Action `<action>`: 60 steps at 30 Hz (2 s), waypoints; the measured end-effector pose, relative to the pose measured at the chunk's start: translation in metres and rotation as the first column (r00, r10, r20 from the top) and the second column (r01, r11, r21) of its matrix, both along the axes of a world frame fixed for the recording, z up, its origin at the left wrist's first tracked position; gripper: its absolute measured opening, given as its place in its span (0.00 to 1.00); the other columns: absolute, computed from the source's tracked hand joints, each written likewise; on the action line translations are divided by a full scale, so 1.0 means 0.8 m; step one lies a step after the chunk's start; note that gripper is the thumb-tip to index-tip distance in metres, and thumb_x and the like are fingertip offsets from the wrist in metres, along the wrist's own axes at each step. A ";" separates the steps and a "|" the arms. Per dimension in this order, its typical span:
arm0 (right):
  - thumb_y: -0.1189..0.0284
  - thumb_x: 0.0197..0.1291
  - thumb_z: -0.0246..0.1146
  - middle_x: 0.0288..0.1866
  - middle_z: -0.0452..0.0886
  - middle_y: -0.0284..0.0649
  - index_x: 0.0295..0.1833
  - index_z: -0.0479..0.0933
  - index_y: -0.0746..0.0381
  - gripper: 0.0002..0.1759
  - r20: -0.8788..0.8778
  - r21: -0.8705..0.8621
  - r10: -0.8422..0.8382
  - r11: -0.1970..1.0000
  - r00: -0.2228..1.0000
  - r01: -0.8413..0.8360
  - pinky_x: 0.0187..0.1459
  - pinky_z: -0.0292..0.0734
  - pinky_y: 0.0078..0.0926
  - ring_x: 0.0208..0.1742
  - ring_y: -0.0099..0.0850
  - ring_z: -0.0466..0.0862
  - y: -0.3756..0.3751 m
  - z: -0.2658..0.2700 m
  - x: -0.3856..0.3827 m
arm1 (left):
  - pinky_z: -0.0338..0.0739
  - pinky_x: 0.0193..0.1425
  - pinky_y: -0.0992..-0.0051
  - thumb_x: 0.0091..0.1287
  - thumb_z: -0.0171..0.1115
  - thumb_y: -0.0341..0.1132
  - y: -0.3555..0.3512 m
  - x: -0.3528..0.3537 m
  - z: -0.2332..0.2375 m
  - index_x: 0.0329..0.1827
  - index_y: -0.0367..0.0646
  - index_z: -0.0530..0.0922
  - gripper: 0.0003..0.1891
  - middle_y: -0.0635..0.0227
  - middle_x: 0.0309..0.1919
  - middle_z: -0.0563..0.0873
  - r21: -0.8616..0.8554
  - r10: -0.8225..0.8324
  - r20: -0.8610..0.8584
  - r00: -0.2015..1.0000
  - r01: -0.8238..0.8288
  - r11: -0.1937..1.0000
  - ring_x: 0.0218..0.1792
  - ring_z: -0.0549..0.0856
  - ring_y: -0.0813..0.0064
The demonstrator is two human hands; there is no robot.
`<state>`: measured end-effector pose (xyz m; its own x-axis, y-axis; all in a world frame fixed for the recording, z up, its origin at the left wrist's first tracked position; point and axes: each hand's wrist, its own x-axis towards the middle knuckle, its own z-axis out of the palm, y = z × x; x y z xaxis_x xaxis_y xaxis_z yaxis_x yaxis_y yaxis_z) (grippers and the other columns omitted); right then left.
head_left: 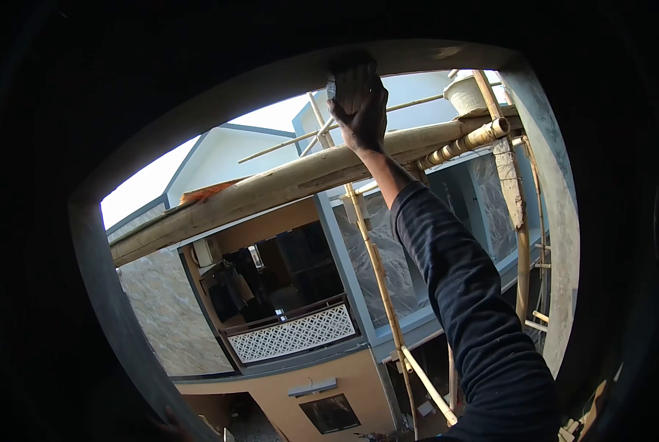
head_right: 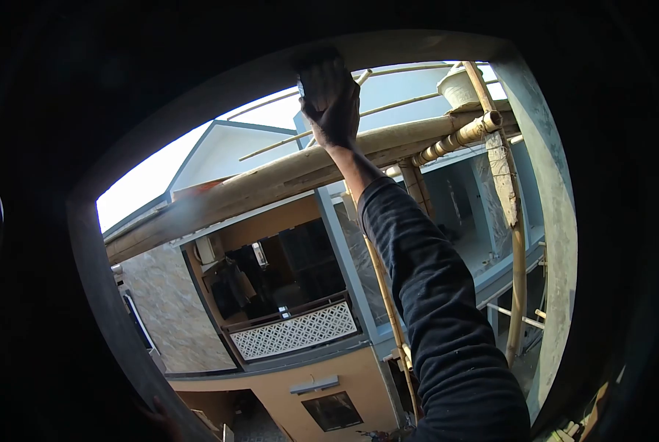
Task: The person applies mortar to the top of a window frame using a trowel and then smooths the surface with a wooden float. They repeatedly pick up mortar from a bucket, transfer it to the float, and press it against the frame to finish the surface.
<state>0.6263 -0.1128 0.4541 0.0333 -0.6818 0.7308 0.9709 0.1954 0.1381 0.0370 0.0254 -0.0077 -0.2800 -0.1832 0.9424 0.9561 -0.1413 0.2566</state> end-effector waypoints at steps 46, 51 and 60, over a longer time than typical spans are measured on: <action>0.51 0.45 0.76 0.60 0.64 0.51 0.70 0.52 0.66 0.55 -0.111 0.083 0.339 0.940 0.934 -0.331 0.62 0.67 0.45 0.62 0.45 0.69 0.090 0.030 -0.255 | 0.64 0.71 0.57 0.69 0.62 0.42 0.015 -0.007 -0.020 0.73 0.34 0.58 0.35 0.41 0.66 0.69 -0.273 -0.119 0.283 0.952 0.198 0.941 0.67 0.70 0.45; 0.63 0.41 0.76 0.60 0.67 0.50 0.71 0.54 0.61 0.53 0.159 -0.072 0.182 0.982 0.970 -0.173 0.62 0.65 0.45 0.60 0.47 0.69 0.149 -0.012 -0.326 | 0.62 0.72 0.56 0.68 0.62 0.43 0.022 -0.013 -0.028 0.74 0.33 0.56 0.37 0.41 0.69 0.65 -0.261 -0.172 0.247 0.954 0.236 0.936 0.69 0.67 0.45; 0.53 0.51 0.73 0.63 0.65 0.53 0.72 0.48 0.66 0.54 -0.144 0.351 0.335 0.897 0.931 -0.268 0.58 0.75 0.39 0.59 0.42 0.73 0.008 0.049 -0.189 | 0.56 0.74 0.54 0.62 0.65 0.43 -0.007 -0.024 0.000 0.72 0.34 0.55 0.40 0.42 0.68 0.64 -0.283 -0.371 0.320 0.872 0.462 0.841 0.70 0.63 0.44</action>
